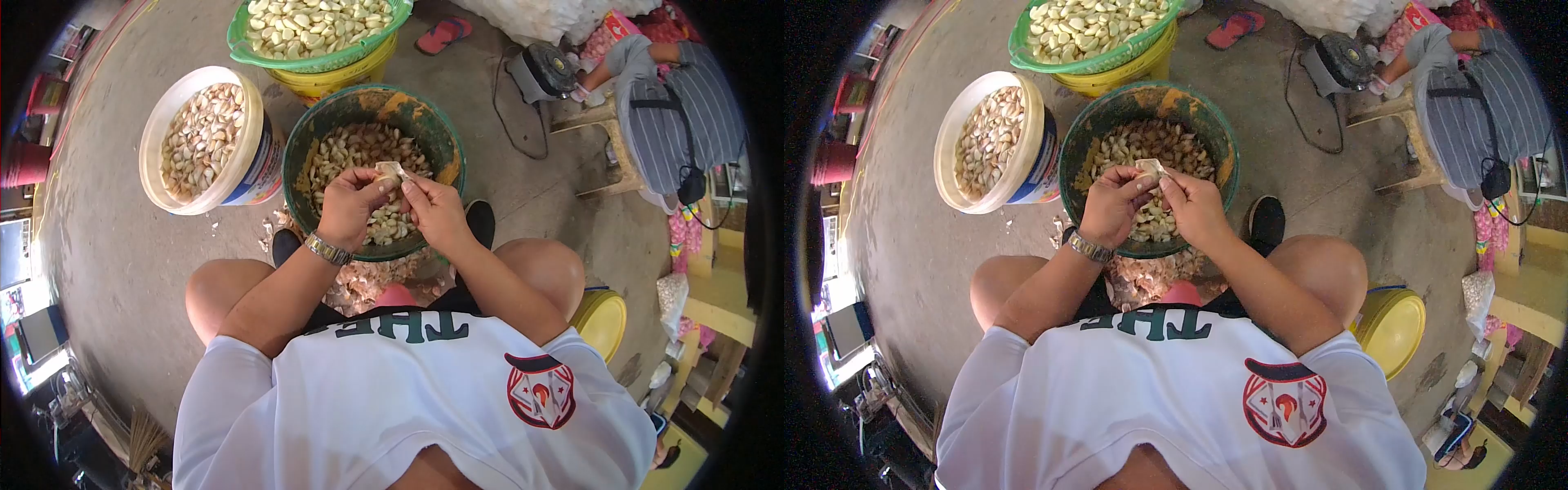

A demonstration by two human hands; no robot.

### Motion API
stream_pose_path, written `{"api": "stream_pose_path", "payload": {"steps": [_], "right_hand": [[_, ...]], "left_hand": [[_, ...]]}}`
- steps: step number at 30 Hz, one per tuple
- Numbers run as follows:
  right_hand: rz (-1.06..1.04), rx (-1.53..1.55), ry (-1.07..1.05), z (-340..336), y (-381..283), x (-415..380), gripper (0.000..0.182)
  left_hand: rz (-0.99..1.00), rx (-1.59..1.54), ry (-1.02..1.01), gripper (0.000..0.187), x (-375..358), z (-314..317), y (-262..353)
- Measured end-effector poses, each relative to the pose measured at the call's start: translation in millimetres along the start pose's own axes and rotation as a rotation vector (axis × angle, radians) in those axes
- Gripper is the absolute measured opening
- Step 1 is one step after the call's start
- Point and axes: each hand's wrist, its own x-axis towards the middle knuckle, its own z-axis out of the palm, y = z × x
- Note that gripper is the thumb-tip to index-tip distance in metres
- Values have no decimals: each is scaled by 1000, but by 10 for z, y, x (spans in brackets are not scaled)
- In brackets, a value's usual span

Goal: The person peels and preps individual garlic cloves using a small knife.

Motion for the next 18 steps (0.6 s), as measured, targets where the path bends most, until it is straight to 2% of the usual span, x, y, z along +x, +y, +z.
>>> {"api": "stream_pose_path", "payload": {"steps": [4, 7, 10, 11, 13, 16, 18], "right_hand": [[261, 321, 15, -12, -105, -31, 26], [427, 585, -61, -106, -157, 1, 25], [473, 649, -91, -155, -212, -11, 25], [403, 568, -89, -145, -214, -19, 26], [264, 403, -86, -108, -218, -41, 27], [335, 574, -122, -133, -198, -36, 29], [264, 468, -87, -111, -177, -49, 32]], "left_hand": [[20, 84, -19, 12, -8, -12, -25], [43, 101, -81, 14, 18, -47, -6], [63, 94, -140, 14, 24, -61, 20], [72, 90, -157, 14, 29, -65, 33], [-34, -33, -211, 13, 49, -114, 67], [-151, -199, -214, 13, 41, -81, 75], [-203, -226, -199, 13, 59, -75, 60]]}}
